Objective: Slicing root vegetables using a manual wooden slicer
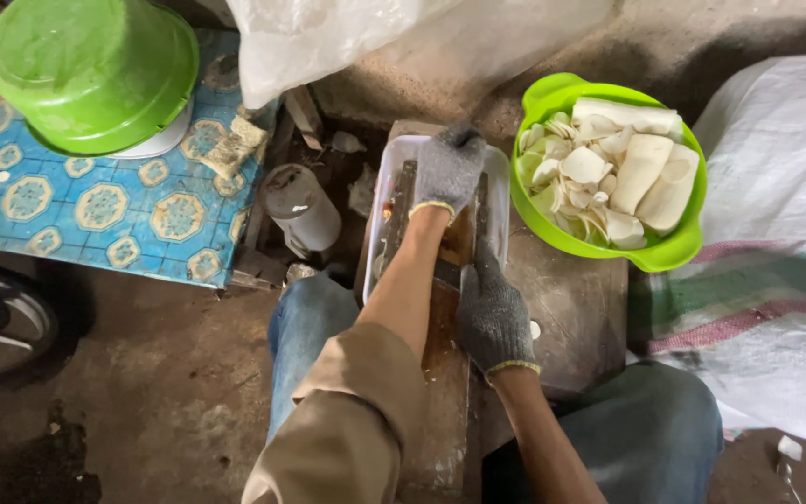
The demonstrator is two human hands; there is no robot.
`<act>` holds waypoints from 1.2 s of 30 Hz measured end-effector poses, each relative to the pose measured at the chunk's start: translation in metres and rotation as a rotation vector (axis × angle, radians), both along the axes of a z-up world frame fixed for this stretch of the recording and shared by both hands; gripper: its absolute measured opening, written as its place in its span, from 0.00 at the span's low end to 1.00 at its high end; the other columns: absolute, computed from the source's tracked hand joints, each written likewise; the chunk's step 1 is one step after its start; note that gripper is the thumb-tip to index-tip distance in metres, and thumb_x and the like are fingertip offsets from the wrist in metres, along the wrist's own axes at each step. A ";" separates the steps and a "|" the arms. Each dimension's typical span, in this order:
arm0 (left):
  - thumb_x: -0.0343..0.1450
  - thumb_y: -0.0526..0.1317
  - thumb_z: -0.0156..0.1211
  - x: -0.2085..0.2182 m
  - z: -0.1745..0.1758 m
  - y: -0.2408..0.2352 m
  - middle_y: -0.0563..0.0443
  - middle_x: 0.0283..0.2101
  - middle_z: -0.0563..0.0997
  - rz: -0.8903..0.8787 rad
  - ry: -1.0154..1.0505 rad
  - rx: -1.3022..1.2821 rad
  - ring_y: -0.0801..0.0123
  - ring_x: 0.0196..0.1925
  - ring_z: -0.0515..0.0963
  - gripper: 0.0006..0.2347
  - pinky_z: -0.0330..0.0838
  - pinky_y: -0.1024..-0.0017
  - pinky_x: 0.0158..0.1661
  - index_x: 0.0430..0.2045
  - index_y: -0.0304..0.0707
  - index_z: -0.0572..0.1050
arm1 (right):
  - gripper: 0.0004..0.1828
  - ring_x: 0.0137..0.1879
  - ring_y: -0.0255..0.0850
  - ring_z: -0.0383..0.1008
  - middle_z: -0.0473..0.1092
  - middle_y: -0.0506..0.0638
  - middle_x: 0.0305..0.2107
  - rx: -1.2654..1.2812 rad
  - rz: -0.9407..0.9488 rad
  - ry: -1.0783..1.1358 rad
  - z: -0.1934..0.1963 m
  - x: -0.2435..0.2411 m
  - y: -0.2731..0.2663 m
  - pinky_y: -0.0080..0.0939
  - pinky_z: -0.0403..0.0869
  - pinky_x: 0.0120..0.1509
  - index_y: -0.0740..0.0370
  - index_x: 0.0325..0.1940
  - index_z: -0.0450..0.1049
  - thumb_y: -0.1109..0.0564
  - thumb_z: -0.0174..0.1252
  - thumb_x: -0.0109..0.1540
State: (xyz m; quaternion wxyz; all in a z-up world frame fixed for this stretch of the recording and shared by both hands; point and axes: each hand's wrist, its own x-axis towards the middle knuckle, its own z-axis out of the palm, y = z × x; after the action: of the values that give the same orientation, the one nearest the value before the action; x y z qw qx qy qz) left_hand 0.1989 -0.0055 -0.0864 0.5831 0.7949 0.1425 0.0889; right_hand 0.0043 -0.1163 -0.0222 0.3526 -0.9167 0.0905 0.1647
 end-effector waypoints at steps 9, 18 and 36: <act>0.65 0.45 0.53 -0.030 0.007 -0.003 0.40 0.32 0.85 0.025 -0.036 -0.003 0.44 0.48 0.83 0.11 0.76 0.51 0.47 0.25 0.42 0.83 | 0.29 0.62 0.71 0.70 0.74 0.72 0.52 0.001 0.002 -0.014 -0.004 0.001 -0.001 0.69 0.67 0.69 0.41 0.74 0.62 0.40 0.41 0.69; 0.65 0.45 0.54 -0.054 0.013 -0.004 0.44 0.31 0.84 0.053 -0.010 0.030 0.46 0.48 0.82 0.10 0.76 0.51 0.45 0.24 0.46 0.83 | 0.30 0.62 0.72 0.70 0.73 0.75 0.51 0.008 0.020 -0.053 -0.014 0.002 -0.004 0.70 0.66 0.70 0.45 0.75 0.62 0.40 0.41 0.69; 0.65 0.45 0.54 -0.124 0.032 -0.009 0.42 0.33 0.84 -0.019 -0.034 0.080 0.39 0.49 0.81 0.10 0.73 0.41 0.46 0.26 0.45 0.83 | 0.25 0.63 0.70 0.70 0.73 0.70 0.53 0.044 0.037 -0.162 -0.014 -0.004 -0.004 0.69 0.68 0.70 0.39 0.71 0.65 0.41 0.41 0.69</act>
State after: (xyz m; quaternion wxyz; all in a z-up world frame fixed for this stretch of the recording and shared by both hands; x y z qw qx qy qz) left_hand 0.0751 -0.0148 -0.0544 0.5539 0.8173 0.1211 0.1027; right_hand 0.0007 -0.1199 -0.0358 0.3755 -0.9206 0.0410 0.0985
